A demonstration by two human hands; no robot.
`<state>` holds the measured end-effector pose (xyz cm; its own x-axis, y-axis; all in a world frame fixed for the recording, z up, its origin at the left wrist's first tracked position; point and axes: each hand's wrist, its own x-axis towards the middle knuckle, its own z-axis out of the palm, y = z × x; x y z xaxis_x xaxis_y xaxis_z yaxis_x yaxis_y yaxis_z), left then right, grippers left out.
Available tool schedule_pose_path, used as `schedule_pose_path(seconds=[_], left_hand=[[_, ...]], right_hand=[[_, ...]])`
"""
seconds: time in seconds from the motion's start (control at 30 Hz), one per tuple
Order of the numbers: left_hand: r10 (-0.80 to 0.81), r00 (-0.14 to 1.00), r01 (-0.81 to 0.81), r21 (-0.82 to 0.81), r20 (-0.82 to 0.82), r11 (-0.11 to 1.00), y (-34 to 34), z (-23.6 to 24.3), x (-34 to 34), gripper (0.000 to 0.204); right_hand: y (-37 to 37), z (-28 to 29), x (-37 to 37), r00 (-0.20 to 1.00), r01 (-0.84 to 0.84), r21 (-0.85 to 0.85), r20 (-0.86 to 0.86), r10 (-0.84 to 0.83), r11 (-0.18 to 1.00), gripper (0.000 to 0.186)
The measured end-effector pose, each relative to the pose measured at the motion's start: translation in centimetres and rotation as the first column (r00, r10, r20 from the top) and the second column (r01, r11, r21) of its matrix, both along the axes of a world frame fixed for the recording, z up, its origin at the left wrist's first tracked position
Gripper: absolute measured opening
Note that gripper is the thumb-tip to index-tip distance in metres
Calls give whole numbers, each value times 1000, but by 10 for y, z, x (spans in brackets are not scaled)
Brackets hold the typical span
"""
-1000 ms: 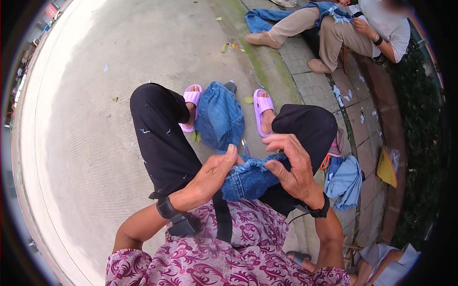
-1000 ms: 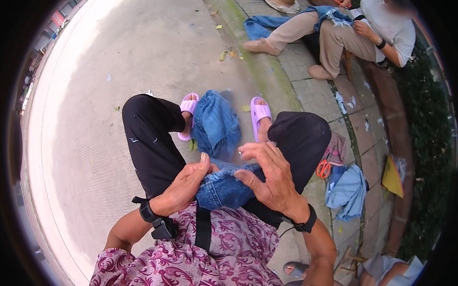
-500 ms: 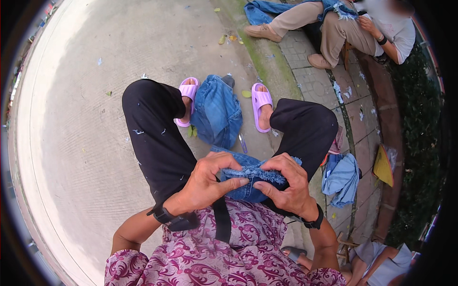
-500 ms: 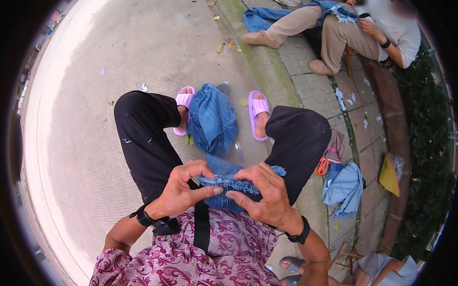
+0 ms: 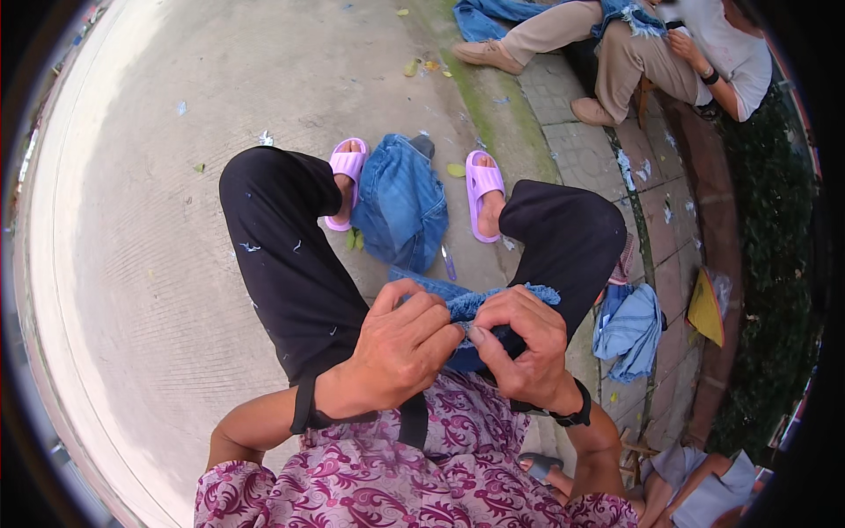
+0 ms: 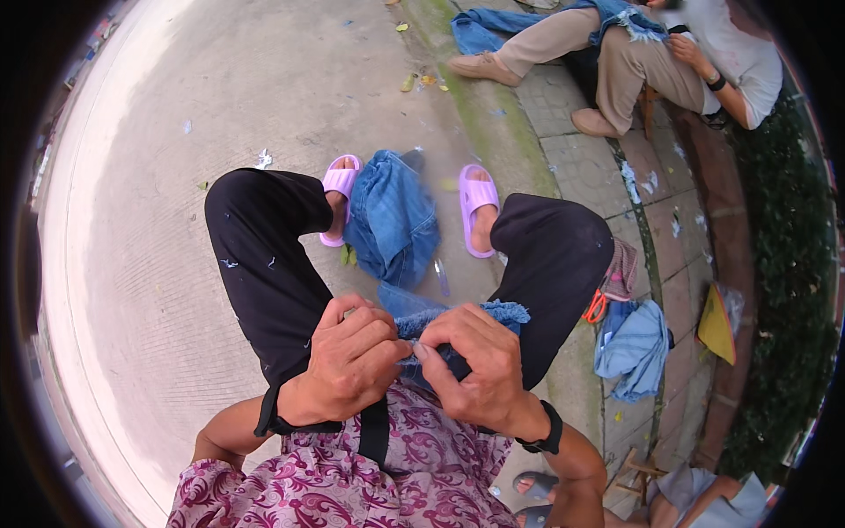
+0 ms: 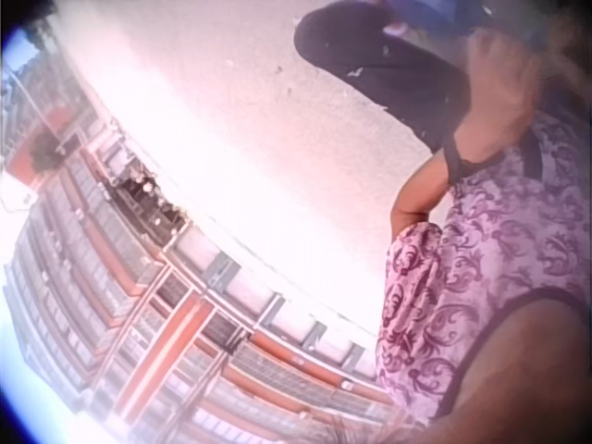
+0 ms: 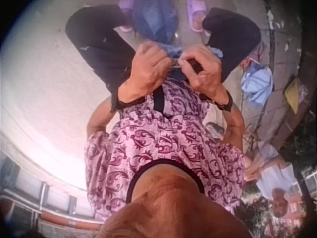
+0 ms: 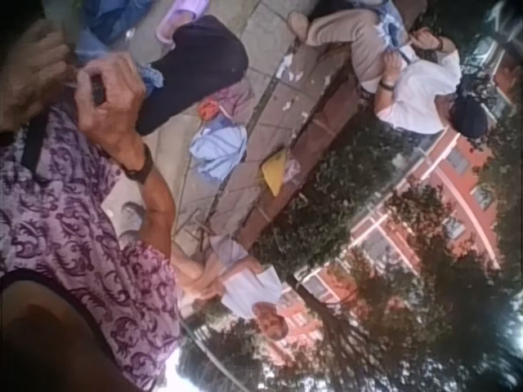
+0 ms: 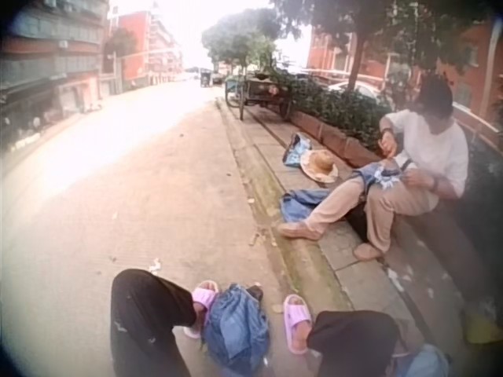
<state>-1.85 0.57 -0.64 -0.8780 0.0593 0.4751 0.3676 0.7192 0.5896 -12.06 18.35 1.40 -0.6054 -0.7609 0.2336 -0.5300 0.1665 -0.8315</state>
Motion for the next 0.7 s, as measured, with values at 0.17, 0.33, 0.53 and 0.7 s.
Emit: schedule_pose_path(seconds=[0.17, 0.33, 0.53, 0.7], left_hand=[[-120, 991, 115, -86, -59, 990, 4, 10, 15, 23], [-134, 991, 135, 67, -20, 989, 5, 7, 12, 21], [-162, 964, 99, 280, 212, 955, -5, 0, 10, 48], [-102, 660, 213, -55, 744, 976, -48, -62, 13, 78]], right_hand=[[17, 7, -16, 855, 432, -40, 336, -395, 901, 12], [42, 5, 0, 976, -65, -25, 207, 68, 998, 25], [44, 5, 3, 993, -82, 213, 103, 61, 974, 24], [61, 74, -45, 896, 442, -155, 109, -430, 883, 27]])
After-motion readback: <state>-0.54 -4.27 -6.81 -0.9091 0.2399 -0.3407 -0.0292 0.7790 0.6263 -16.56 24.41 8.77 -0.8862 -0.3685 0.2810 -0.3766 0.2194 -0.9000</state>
